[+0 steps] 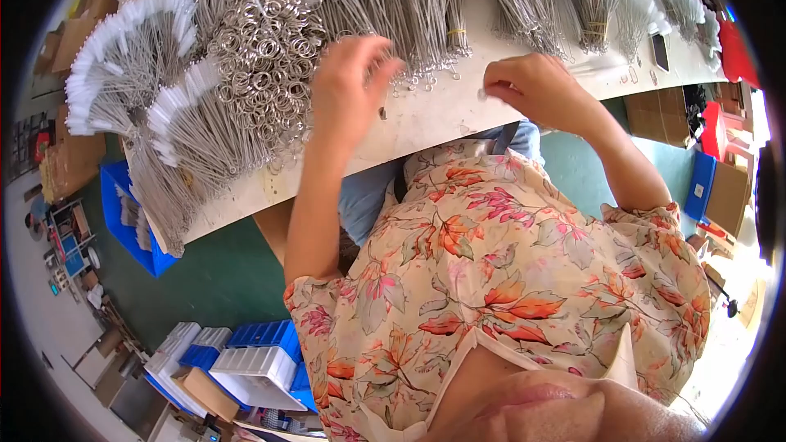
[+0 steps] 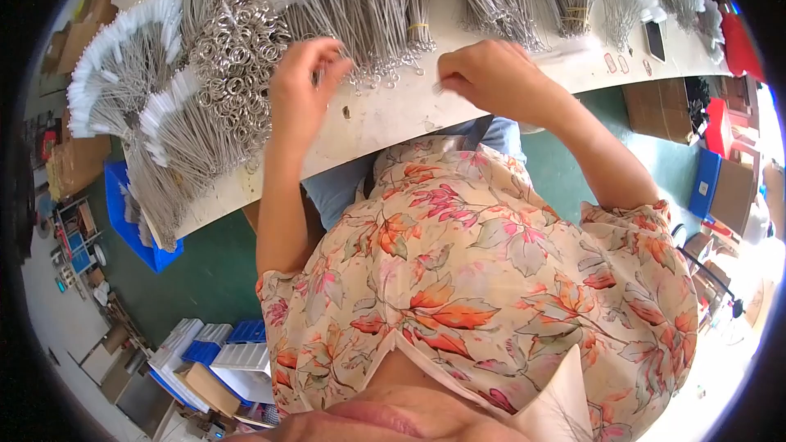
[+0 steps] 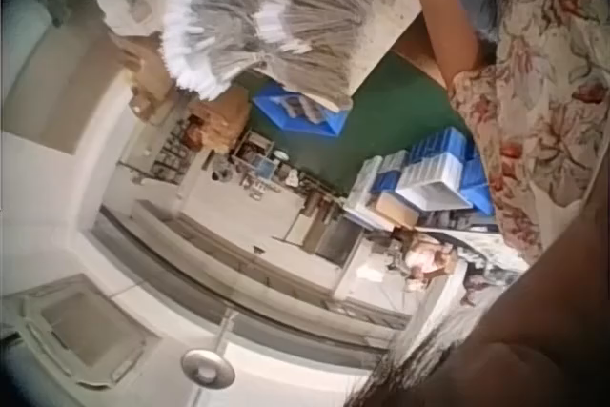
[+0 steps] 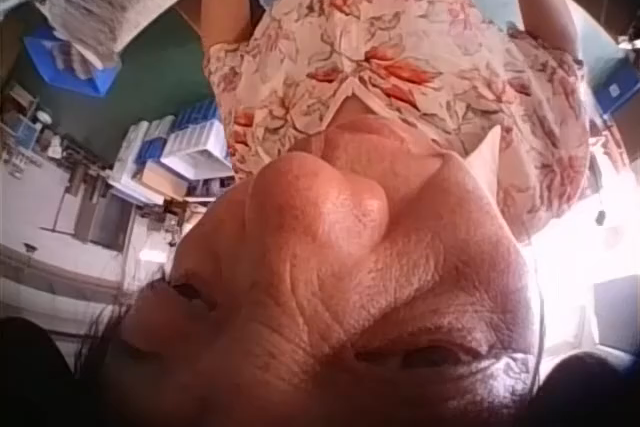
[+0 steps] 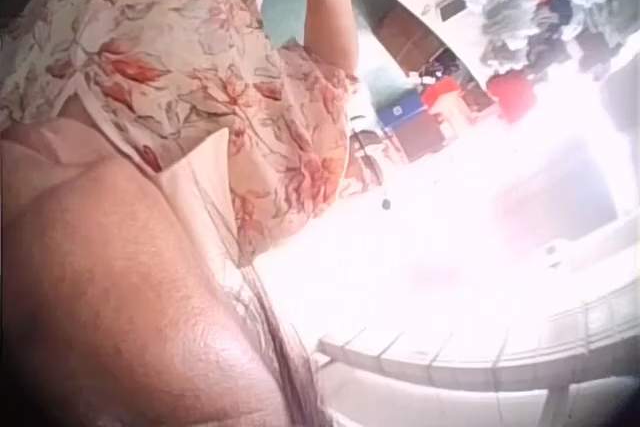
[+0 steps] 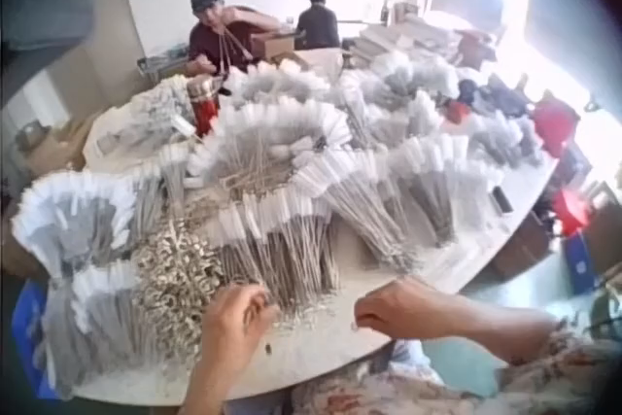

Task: Assembling small white fiber brushes by sliding them onto metal rings and placing the finished sets into a box.

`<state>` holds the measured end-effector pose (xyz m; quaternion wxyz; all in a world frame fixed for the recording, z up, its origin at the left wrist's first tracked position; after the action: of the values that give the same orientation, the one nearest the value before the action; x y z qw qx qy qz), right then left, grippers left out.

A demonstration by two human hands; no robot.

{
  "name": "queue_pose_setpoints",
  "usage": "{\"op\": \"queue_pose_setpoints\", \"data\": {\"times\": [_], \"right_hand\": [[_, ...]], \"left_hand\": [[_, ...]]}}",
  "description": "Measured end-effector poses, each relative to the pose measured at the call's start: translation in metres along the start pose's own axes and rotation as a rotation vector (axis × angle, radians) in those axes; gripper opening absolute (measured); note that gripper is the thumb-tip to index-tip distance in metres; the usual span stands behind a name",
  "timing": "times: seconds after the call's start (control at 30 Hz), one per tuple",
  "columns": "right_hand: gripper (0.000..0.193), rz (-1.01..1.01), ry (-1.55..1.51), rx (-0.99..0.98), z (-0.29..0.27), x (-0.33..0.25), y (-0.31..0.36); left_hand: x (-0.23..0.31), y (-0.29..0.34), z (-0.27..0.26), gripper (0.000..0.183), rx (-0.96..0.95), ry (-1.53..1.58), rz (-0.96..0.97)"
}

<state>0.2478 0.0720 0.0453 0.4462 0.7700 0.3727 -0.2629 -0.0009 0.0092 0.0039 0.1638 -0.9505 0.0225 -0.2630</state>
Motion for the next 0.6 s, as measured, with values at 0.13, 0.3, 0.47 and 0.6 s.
{"op": "queue_pose_setpoints", "data": {"times": [0.13,0.3,0.47,0.6], "right_hand": [[0.009,0.045,0.658,0.386,0.026,0.028,-0.023],[0.011,-0.316,-0.087,0.522,0.015,-0.010,-0.033],[0.012,-0.465,-0.443,0.451,0.006,-0.063,-0.047],[0.013,-0.648,-0.604,0.379,0.015,-0.085,-0.054]], "left_hand": [[-0.022,-0.011,0.007,0.019,0.016,-0.167,0.119],[-0.008,-0.003,-0.013,0.014,0.205,0.335,-0.220],[0.028,0.023,-0.032,0.013,0.150,1.669,-0.173],[0.045,0.032,-0.036,0.013,0.220,1.670,-0.226]]}}
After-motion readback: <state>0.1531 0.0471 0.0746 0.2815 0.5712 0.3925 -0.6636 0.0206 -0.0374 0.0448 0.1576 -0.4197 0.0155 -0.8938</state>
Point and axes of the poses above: each hand's wrist, its own y-axis away from the middle knuckle, its own z-axis out of the palm, x = y × z, the point moved 1 cm from there along -y, towards the middle knuckle, and after that the axes turned 5 degrees about -x, right-handed, at the moved point
